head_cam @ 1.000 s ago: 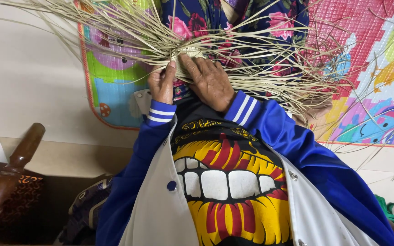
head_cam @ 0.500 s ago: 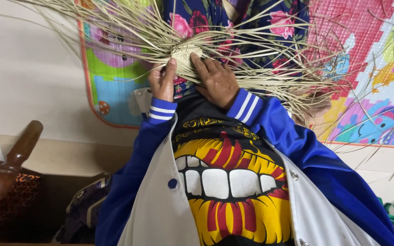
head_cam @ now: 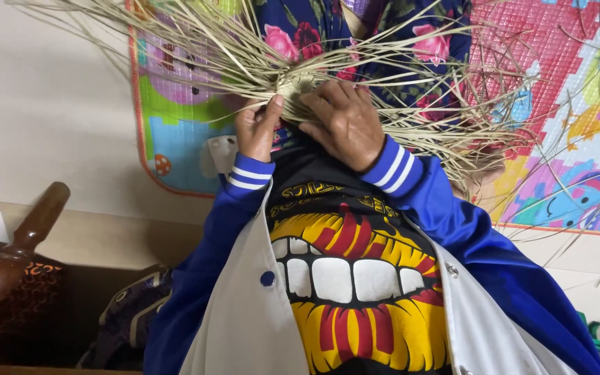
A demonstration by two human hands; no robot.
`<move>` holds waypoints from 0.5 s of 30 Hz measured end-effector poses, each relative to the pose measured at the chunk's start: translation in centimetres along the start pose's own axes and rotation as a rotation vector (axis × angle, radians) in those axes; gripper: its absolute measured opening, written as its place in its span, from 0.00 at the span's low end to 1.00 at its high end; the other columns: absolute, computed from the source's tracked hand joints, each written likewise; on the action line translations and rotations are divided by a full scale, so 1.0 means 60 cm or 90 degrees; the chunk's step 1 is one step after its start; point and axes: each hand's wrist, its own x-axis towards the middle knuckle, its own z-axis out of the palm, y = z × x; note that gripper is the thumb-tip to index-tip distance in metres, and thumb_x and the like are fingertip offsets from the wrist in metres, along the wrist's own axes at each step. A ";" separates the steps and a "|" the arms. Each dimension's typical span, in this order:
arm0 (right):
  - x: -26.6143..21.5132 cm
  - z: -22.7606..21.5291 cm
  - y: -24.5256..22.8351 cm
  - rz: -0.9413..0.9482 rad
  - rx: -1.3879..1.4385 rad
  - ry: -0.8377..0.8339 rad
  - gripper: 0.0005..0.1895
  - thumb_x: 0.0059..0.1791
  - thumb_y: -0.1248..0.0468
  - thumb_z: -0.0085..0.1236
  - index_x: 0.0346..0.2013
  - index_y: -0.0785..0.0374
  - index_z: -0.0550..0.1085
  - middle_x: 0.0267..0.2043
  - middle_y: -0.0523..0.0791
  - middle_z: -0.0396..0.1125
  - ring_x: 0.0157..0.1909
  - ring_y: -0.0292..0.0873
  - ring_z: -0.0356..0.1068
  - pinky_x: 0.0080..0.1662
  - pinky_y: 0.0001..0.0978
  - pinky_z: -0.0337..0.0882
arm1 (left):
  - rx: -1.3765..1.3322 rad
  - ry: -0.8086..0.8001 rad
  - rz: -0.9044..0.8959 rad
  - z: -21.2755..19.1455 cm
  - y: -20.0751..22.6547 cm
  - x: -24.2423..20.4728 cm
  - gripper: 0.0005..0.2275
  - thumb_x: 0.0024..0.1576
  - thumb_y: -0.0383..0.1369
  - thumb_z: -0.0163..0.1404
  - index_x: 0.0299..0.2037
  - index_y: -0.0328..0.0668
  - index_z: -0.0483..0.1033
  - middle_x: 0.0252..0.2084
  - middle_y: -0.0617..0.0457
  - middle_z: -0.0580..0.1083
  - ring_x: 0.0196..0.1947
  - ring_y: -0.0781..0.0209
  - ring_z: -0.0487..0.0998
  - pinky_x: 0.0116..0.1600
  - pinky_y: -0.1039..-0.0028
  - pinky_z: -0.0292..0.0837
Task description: Weaving dried straw fibers together by hand to create a circular mat or base.
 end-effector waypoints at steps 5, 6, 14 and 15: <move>0.040 0.002 -0.008 -0.037 0.207 0.045 0.23 0.55 0.52 0.60 0.61 0.58 0.72 0.48 0.50 0.66 0.49 0.58 0.71 0.47 0.47 0.72 | -0.077 0.015 -0.032 0.005 -0.006 -0.001 0.13 0.58 0.34 0.61 0.52 0.40 0.80 0.42 0.56 0.78 0.40 0.67 0.79 0.49 0.72 0.79; 0.047 -0.001 -0.011 -0.039 0.245 0.049 0.25 0.54 0.50 0.62 0.61 0.59 0.72 0.48 0.51 0.66 0.48 0.59 0.72 0.46 0.47 0.73 | -0.108 0.033 -0.049 0.008 0.002 -0.001 0.13 0.57 0.32 0.61 0.51 0.40 0.80 0.42 0.55 0.78 0.40 0.65 0.80 0.49 0.70 0.80; 0.071 0.072 -0.005 -0.027 0.115 0.052 0.13 0.55 0.61 0.55 0.55 0.57 0.75 0.42 0.48 0.67 0.41 0.56 0.73 0.41 0.48 0.75 | -0.092 0.091 0.038 0.009 -0.047 0.014 0.10 0.56 0.24 0.60 0.47 0.39 0.79 0.43 0.47 0.80 0.46 0.59 0.80 0.54 0.63 0.78; 0.077 0.075 -0.009 -0.009 0.074 0.049 0.13 0.54 0.60 0.57 0.53 0.55 0.76 0.42 0.47 0.67 0.40 0.55 0.74 0.40 0.48 0.75 | -0.067 0.097 0.065 0.010 -0.044 0.017 0.09 0.55 0.23 0.59 0.46 0.37 0.79 0.42 0.45 0.80 0.46 0.57 0.80 0.54 0.61 0.78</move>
